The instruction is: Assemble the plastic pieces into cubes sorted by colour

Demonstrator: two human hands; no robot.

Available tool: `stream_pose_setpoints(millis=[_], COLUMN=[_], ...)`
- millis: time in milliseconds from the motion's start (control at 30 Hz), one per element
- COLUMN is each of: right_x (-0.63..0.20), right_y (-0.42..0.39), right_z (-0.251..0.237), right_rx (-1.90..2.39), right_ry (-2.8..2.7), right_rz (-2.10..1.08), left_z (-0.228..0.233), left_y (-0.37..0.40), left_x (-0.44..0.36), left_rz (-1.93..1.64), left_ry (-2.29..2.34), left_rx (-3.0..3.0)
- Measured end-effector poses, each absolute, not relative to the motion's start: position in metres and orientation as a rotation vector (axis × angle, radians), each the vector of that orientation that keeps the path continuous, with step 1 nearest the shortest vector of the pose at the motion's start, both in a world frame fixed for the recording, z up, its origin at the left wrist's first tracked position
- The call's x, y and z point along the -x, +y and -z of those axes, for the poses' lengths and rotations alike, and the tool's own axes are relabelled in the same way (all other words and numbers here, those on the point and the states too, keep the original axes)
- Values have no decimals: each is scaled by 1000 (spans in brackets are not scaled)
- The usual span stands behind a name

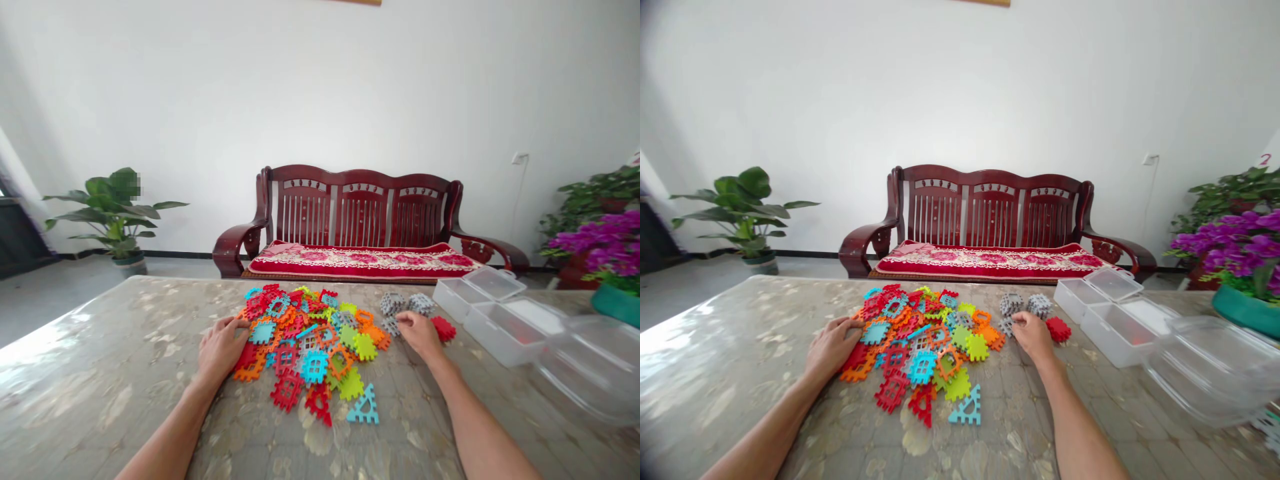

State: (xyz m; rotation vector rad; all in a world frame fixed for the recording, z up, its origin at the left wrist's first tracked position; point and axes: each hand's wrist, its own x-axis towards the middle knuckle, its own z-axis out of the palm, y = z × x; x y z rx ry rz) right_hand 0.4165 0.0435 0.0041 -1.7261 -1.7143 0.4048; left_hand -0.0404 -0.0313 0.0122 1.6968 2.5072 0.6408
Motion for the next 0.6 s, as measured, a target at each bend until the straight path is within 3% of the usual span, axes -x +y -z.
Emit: stream_pose_setpoints(millis=[367,600], right_x=[-405,-394], right_y=[29,25], right_z=[-25,-27], right_rx=[1856,1980], right_ry=[-2230,-2200], right_rz=[-71,68], left_z=[-8,-9], left_y=[-30,-30], left_x=[42,43], left_rz=[-664,-656], left_ry=[2514,2507], left_rx=[-1698,-1700])
